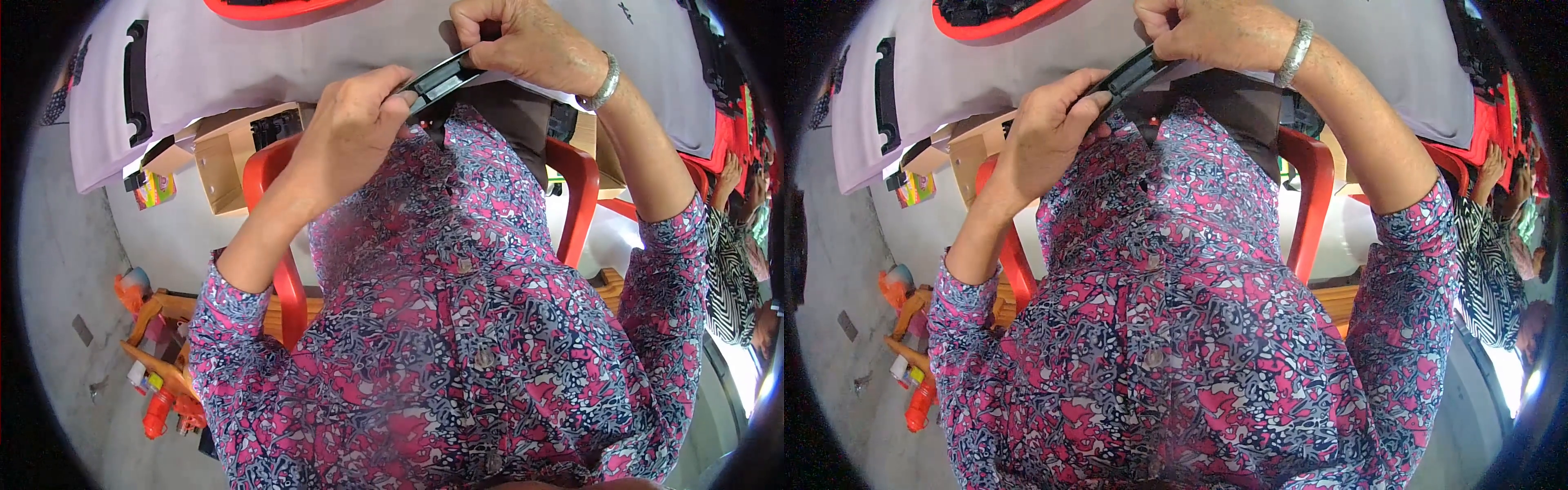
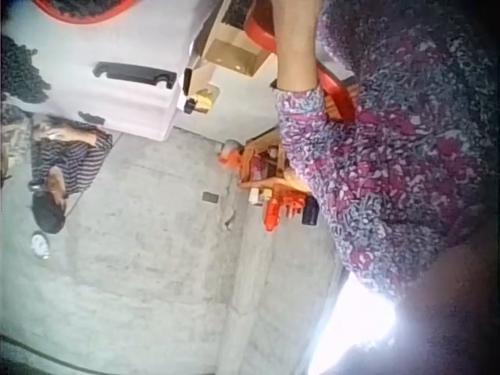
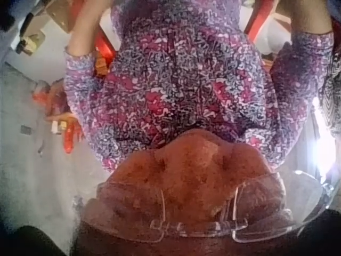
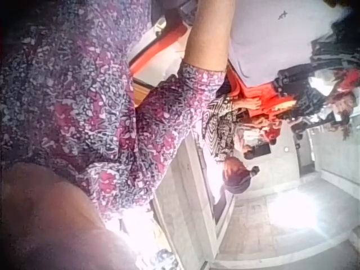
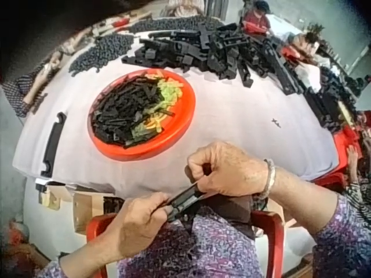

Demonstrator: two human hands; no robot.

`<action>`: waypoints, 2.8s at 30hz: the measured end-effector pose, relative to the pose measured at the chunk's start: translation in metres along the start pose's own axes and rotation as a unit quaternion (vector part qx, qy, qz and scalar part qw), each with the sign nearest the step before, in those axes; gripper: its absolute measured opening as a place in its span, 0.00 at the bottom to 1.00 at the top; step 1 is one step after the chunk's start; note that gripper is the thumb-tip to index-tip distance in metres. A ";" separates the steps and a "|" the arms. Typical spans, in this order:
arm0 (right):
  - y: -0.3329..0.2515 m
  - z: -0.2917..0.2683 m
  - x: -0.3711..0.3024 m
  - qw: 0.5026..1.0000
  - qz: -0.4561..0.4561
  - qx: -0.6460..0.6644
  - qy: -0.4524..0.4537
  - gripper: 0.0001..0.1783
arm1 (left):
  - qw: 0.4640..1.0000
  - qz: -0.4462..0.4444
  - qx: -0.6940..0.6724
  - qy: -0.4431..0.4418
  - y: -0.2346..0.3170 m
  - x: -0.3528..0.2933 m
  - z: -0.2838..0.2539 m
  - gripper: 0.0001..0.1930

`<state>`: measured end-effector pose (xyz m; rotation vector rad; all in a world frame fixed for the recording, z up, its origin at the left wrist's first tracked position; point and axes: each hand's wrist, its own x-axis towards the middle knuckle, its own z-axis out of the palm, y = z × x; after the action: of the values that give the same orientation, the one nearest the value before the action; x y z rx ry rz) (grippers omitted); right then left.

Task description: The person assembles level components by inserting vials and small plastic pieces into plastic frames by hand and placing the assembled units into a box.

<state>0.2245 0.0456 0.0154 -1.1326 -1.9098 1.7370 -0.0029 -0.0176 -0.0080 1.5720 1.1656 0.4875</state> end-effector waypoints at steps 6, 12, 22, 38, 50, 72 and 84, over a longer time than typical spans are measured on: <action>0.000 0.001 -0.003 1.000 -0.010 0.008 0.003 0.12 | 0.986 0.116 0.106 0.053 -0.004 0.002 0.003 0.13; 0.003 0.002 -0.003 1.000 -0.009 0.008 0.009 0.12 | 0.982 0.140 0.125 0.016 -0.009 0.003 -0.001 0.16; 0.004 0.002 -0.002 1.000 -0.009 0.007 0.014 0.12 | 0.960 0.189 0.203 0.028 0.001 0.003 -0.001 0.07; 0.016 0.002 -0.003 0.996 -0.061 -0.062 0.017 0.10 | 0.950 0.217 0.223 0.031 0.001 0.005 0.002 0.03; 0.000 0.002 -0.004 1.000 0.014 0.020 0.010 0.11 | 0.937 0.232 0.260 0.024 0.005 0.004 -0.001 0.03; 0.002 0.003 -0.003 1.000 -0.012 0.010 0.016 0.11 | 0.987 0.089 0.131 0.021 0.003 0.005 -0.006 0.13; 0.015 0.004 0.004 0.982 -0.184 -0.032 0.025 0.10 | 0.999 -0.023 0.042 -0.010 0.005 0.008 -0.006 0.18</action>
<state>0.2245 0.0450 -0.0006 -0.7699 -2.0055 1.4427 -0.0017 -0.0075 -0.0038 1.6155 1.2174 0.3961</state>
